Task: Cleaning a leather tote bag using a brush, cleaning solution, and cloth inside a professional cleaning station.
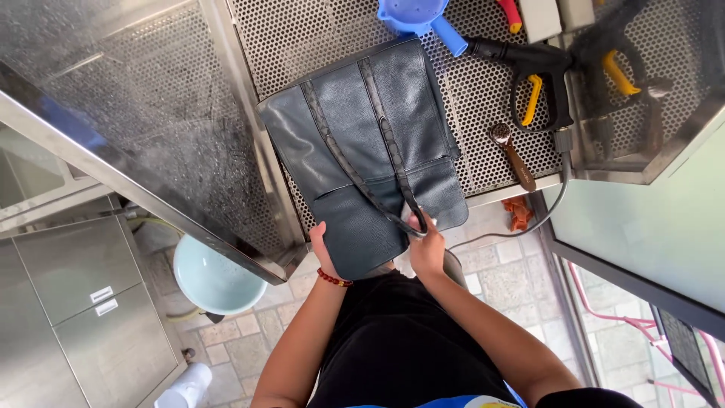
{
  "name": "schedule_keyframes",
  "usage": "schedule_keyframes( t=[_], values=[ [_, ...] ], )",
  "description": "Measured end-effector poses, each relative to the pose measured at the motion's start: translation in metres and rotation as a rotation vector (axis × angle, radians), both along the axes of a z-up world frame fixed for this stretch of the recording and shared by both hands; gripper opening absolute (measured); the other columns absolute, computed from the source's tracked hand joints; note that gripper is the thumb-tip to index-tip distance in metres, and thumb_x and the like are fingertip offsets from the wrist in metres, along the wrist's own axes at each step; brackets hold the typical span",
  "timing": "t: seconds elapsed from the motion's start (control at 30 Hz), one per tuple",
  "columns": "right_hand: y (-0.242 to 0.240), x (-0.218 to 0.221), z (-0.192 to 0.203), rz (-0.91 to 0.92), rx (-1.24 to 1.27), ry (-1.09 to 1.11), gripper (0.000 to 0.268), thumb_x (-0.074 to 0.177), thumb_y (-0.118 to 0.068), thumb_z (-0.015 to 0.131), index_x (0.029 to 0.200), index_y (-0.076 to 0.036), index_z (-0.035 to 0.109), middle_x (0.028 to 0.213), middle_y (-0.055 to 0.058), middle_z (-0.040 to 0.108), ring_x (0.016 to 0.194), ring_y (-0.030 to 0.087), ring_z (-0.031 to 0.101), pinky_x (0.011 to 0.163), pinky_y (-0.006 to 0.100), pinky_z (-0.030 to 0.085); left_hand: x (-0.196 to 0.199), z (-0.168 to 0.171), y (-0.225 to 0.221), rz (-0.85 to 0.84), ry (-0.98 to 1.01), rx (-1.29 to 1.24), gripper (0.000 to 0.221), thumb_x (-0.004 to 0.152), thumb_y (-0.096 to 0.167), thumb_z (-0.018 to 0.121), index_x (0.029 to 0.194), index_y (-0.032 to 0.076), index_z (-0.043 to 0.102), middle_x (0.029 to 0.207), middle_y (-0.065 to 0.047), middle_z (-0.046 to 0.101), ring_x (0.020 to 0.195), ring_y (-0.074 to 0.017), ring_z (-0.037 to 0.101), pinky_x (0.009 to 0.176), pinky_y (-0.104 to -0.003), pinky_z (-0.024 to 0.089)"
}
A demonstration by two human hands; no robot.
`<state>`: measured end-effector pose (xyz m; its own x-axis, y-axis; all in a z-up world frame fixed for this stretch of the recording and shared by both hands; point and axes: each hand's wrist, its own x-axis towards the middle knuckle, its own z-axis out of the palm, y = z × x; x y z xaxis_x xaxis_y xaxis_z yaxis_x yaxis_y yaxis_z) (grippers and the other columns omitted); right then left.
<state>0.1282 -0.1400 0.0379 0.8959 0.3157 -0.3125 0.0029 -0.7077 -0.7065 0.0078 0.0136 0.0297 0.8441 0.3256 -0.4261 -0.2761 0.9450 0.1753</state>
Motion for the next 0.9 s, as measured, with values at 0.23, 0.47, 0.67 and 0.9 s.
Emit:
schedule_keyframes(
  t=[0.23,0.47,0.67,0.9],
  values=[
    [0.005,-0.016,-0.051,-0.024,0.921,0.602,0.044,0.110,-0.027,0.054,0.134,0.008,0.064,0.132,0.021,0.068,0.121,0.026,0.064,0.107,0.036,0.049,-0.011,-0.038,0.000,0.117,-0.022,0.090,0.091,0.101,0.075,0.028,0.150,0.000,0.046,0.143,-0.016,0.058,0.126,-0.0307,0.060,0.108,-0.044,0.050],
    [-0.003,0.025,-0.051,0.643,-0.027,-0.344,0.044,0.101,-0.014,0.056,0.142,0.000,0.058,0.137,0.020,0.063,0.129,0.040,0.058,0.113,0.045,0.043,-0.004,-0.038,-0.006,0.146,-0.033,-0.044,0.083,0.107,0.070,0.027,0.154,0.004,0.045,0.148,-0.016,0.055,0.131,-0.0333,0.056,0.112,-0.047,0.045],
    [0.027,-0.020,-0.015,0.550,0.482,-0.016,0.037,0.103,-0.011,0.054,0.139,-0.004,0.062,0.140,0.021,0.064,0.134,0.035,0.060,0.112,0.044,0.047,-0.018,-0.098,-0.004,0.130,-0.149,-0.051,0.102,0.100,0.084,0.029,0.150,-0.003,0.044,0.147,-0.020,0.053,0.133,-0.0342,0.056,0.118,-0.046,0.044],
    [0.022,0.038,-0.029,0.656,0.019,-0.241,0.036,0.096,0.002,0.057,0.131,0.001,0.065,0.131,0.019,0.068,0.127,0.032,0.063,0.103,0.038,0.051,0.002,-0.015,-0.012,0.152,0.198,-0.036,0.100,0.089,0.083,0.033,0.150,0.005,0.047,0.148,-0.015,0.056,0.131,-0.0330,0.056,0.110,-0.047,0.046]
  ],
)
